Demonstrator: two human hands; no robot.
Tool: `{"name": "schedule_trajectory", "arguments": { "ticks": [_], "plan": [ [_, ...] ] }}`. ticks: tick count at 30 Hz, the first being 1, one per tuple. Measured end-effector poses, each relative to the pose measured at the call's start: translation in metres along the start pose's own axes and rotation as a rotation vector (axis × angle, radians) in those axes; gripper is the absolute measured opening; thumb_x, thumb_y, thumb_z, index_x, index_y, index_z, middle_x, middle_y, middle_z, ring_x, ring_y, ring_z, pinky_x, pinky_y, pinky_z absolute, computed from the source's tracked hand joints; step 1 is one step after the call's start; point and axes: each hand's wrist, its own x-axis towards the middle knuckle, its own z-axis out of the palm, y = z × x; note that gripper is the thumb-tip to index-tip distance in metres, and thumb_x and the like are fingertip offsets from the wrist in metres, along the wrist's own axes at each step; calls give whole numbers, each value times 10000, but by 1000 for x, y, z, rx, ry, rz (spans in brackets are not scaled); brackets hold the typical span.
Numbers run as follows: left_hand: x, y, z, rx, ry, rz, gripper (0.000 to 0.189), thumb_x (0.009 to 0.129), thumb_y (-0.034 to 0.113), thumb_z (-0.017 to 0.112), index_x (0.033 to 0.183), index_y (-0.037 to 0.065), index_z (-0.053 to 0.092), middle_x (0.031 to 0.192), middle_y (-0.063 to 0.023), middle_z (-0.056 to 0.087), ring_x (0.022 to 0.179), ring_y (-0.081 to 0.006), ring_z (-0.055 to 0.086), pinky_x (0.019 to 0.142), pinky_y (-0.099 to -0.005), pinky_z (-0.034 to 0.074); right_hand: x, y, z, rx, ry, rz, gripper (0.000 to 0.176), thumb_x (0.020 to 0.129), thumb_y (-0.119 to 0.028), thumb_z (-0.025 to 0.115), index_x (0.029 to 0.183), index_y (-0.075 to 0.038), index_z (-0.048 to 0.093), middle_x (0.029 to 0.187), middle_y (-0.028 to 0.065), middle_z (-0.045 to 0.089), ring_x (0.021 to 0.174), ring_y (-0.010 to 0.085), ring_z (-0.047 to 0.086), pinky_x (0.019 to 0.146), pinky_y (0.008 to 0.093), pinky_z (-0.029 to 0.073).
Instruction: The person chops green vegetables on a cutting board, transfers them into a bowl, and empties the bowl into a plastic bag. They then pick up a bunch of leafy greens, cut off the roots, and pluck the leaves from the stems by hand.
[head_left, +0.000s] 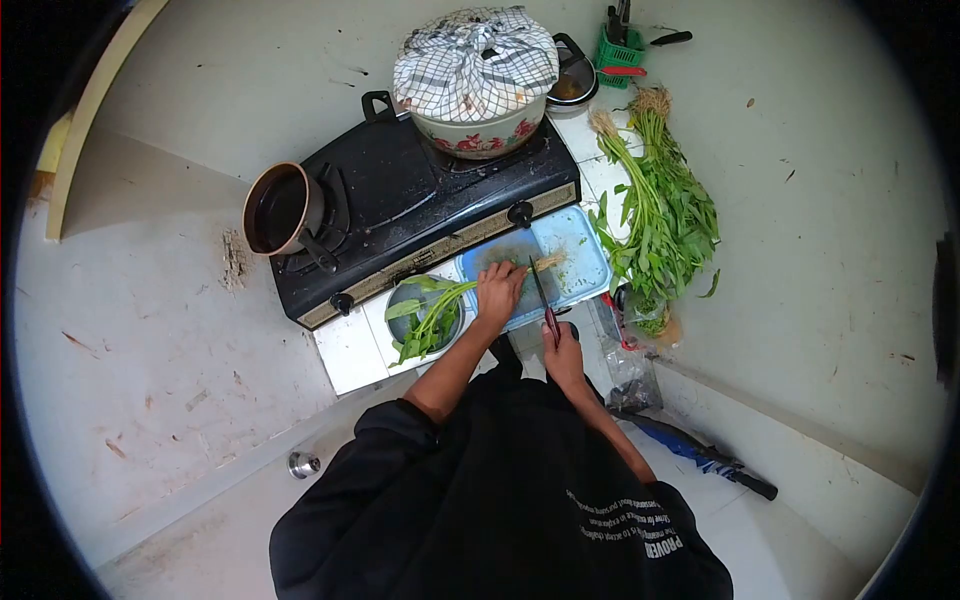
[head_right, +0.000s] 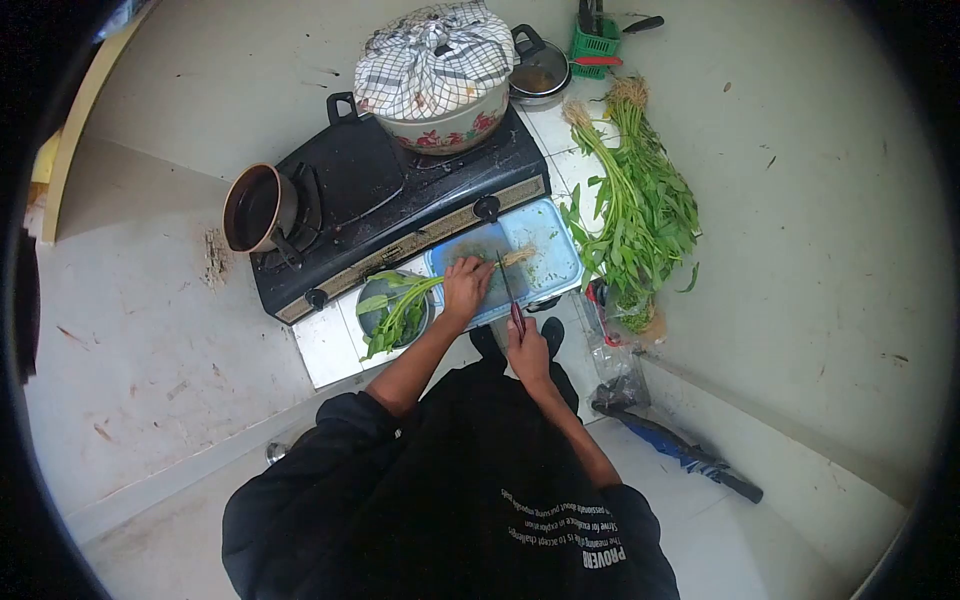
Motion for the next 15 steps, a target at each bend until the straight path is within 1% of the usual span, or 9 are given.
{"name": "schedule_trajectory", "arguments": {
  "ticks": [8,15],
  "plan": [
    [-1,0,-1,-8,-30,-10,181,862,216,655,1016,165,735,939,-1,603,913,-223,547,766,-385,393,4,1,3,10,24,-15,320,986,-324,534,989,-4,549,743,248,626,719,439,636,626,483,472],
    [-1,-2,3,-3,6,18,191,865,216,653,1030,162,731,924,-3,596,907,-218,546,763,-380,389,7,-2,-1,-107,0,-22,296,985,-321,527,985,-25,533,795,264,641,759,473,626,647,523,475]
  ]
}}
